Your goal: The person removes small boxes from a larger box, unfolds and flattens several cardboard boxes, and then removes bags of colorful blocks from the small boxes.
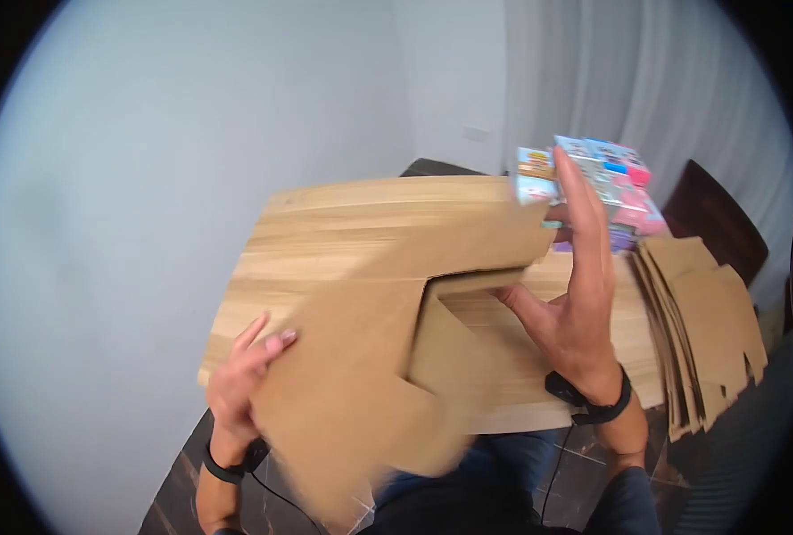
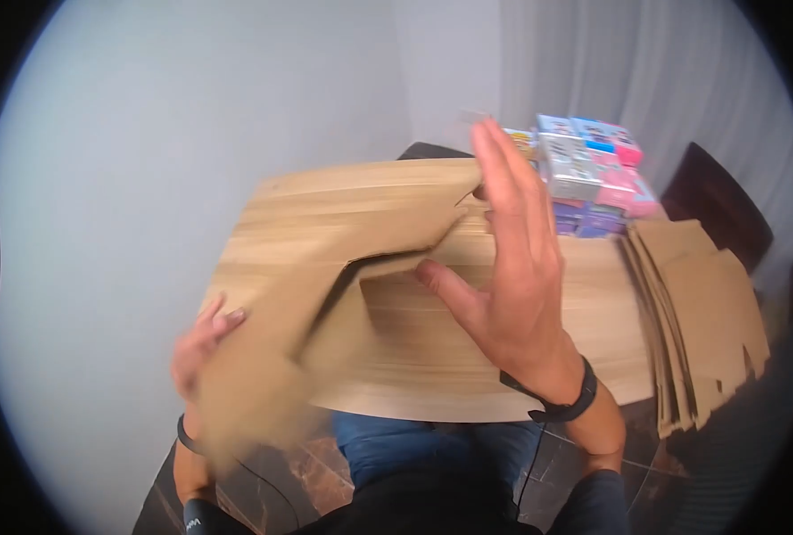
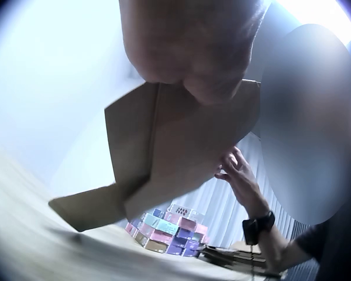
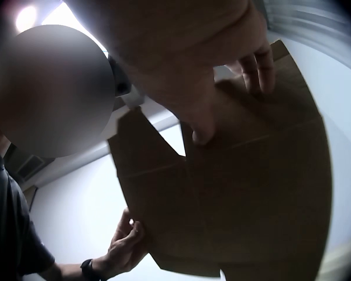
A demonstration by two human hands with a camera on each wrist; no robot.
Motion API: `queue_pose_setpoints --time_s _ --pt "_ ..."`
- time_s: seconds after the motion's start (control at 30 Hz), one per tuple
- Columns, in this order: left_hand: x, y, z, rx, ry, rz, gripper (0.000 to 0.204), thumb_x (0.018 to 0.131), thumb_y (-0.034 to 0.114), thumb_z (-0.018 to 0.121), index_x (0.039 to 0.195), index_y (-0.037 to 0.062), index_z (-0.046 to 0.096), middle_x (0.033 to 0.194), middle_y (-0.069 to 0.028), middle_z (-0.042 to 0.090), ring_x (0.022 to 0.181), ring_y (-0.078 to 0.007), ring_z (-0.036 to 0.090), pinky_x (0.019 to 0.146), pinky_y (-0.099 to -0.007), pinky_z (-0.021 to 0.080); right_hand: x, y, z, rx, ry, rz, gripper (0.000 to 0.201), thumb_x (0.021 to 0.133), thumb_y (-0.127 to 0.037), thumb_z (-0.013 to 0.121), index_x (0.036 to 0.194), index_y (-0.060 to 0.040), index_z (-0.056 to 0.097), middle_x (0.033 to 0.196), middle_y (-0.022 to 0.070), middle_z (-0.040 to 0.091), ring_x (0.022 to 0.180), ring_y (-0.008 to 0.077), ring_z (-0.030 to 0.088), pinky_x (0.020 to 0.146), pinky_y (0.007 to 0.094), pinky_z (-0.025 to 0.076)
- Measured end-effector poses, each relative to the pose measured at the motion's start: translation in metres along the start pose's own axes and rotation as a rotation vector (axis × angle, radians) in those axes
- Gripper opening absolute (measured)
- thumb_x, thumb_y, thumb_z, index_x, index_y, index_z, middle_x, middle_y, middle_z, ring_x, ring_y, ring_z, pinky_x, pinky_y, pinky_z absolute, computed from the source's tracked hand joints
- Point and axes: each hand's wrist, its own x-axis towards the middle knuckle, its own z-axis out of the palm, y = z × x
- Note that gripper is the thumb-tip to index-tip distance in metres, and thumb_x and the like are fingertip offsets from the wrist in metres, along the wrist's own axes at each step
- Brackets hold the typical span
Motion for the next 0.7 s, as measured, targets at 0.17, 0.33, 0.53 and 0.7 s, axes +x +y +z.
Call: queue_pose_setpoints --time_s 0.17,0.33,0.53,0.7 --pt "-0.005 0.025 0.045 0.474 -0.266 0.394 0.018 0.077 -0.006 0.059 0.089 0.0073 0.062 0.123 -0.0102 0.067 0.120 -0.0342 0.069 0.108 -0.0747 0.045 -0.051 0.025 -0.005 0.863 0.036 0.329 0.085 0.090 -0.006 0.073 0.163 -0.0045 0.030 0.168 0.0149 0.028 0.143 0.0271 0.046 0.110 0.0416 0.049" --pt "-0.014 0.042 0.069 0.408 -0.255 0.325 0.018 0.076 -0.003 0.060 0.079 0.0104 0.048 0.120 -0.0056 0.064 0.120 -0.0355 0.068 0.108 -0.0753 0.045 -0.066 -0.002 -0.015 1.189 0.053 0.700 0.088 0.097 -0.011 0.062 0.167 -0.0021 0.009 0.167 0.0133 0.022 0.146 0.0261 0.041 0.112 0.0378 0.046" --pt "-0.019 0.042 0.081 0.311 -0.259 0.361 0.016 0.081 0.001 0.056 0.077 0.0122 0.046 0.121 -0.0070 0.065 0.121 -0.0391 0.067 0.106 -0.0711 0.051 -0.107 0.017 -0.030 1.518 -0.405 0.981 0.069 0.101 -0.018 0.063 0.159 0.0018 0.032 0.147 0.0146 0.056 0.130 0.0243 0.059 0.109 0.0372 0.049" --pt "-0.028 0.049 0.098 0.136 -0.301 0.478 0.014 0.093 0.020 0.064 0.083 0.0123 0.057 0.124 -0.0080 0.068 0.123 -0.0357 0.067 0.109 -0.0525 0.055 -0.117 0.046 -0.003 1.599 -0.267 1.297 0.041 0.107 -0.020 0.060 0.142 0.0011 0.056 0.138 0.0159 0.063 0.125 0.0255 0.063 0.105 0.0363 0.051"
